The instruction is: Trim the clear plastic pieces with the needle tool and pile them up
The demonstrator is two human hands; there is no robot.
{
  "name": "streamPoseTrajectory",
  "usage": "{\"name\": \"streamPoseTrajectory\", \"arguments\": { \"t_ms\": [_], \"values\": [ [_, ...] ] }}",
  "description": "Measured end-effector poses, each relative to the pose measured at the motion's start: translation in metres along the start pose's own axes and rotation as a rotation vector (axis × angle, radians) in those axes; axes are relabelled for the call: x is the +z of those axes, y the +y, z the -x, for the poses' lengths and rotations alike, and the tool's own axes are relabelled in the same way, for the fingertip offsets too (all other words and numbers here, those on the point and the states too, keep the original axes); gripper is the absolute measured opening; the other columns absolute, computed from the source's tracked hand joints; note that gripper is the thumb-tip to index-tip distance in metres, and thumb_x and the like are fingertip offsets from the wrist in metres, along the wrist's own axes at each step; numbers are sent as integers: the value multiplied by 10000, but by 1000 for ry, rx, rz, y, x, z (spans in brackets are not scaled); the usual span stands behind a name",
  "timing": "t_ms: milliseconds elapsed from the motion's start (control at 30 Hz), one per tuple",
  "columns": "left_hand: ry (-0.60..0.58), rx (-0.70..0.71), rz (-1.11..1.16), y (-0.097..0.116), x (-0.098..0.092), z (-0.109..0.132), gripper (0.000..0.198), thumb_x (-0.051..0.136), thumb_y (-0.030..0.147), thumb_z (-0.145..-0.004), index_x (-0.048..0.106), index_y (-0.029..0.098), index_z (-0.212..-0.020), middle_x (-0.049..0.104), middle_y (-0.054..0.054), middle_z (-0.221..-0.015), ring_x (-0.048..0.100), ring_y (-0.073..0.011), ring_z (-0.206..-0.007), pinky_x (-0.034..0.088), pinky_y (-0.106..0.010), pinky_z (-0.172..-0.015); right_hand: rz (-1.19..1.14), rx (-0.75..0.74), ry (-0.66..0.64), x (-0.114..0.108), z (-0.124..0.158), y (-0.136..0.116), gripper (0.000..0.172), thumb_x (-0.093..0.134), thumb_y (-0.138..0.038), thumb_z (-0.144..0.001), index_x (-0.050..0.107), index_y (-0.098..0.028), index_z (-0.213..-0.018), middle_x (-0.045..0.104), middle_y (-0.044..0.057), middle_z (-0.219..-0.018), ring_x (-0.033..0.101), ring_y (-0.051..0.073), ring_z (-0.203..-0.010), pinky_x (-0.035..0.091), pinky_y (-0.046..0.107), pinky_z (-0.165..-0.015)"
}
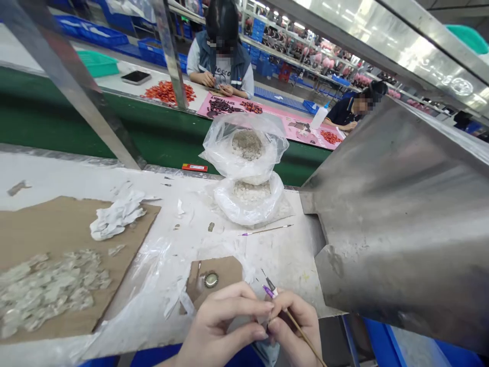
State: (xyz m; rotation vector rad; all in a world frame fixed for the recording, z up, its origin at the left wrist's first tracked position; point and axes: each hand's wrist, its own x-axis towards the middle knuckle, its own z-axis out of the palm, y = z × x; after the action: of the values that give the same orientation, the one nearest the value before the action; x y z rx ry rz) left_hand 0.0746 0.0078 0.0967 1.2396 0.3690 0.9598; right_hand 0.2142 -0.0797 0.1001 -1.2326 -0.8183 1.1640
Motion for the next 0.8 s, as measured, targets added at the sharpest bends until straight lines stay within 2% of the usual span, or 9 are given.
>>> {"name": "streamPoseTrajectory", "arguments": {
  "t_ms": [233, 400, 500, 667, 800],
  "values": [
    [121, 121, -106, 8, 22, 4, 176, 769, 342, -888, 847, 307, -1042, 764, -67, -712, 721, -170, -617, 597, -222, -573, 8, -15, -105, -14, -5, -11, 341, 770, -525, -809, 650, -219, -719, 472, -50, -588, 324, 100, -506, 265, 247, -504],
    [186, 200, -215, 11, 25, 15, 199, 753, 279, -903, 835, 289, -1085, 774, -80, -751, 733, -172, -626, 613, -218, -587, 7, -52, -254, -19, -16, -9, 320, 746, -510, -832, 660, -219, -728, 566, -3, -628, 468, 141, -576, 376, 264, -570],
    [215, 245, -249, 12, 25, 18, 217, 749, 254, -907, 828, 284, -1106, 781, -81, -760, 739, -170, -632, 615, -214, -602, 13, -66, -325, -19, -21, -8, 307, 755, -498, -818, 663, -219, -728, 580, 9, -610, 498, 157, -571, 395, 269, -555],
    [231, 249, -209, 19, 16, 16, 193, 743, 331, -907, 846, 256, -1051, 788, -95, -730, 739, -181, -621, 611, -233, -595, 6, -22, -269, -6, -19, -9, 341, 739, -561, -819, 644, -241, -749, 583, -3, -636, 502, 162, -588, 407, 282, -586],
    [223, 233, -143, 26, 3, 13, 182, 768, 362, -884, 853, 277, -1021, 787, -81, -708, 731, -183, -613, 608, -247, -599, -28, 24, -220, 12, -18, -10, 364, 768, -577, -786, 646, -235, -751, 559, -5, -621, 438, 140, -530, 337, 277, -523]
  ]
}}
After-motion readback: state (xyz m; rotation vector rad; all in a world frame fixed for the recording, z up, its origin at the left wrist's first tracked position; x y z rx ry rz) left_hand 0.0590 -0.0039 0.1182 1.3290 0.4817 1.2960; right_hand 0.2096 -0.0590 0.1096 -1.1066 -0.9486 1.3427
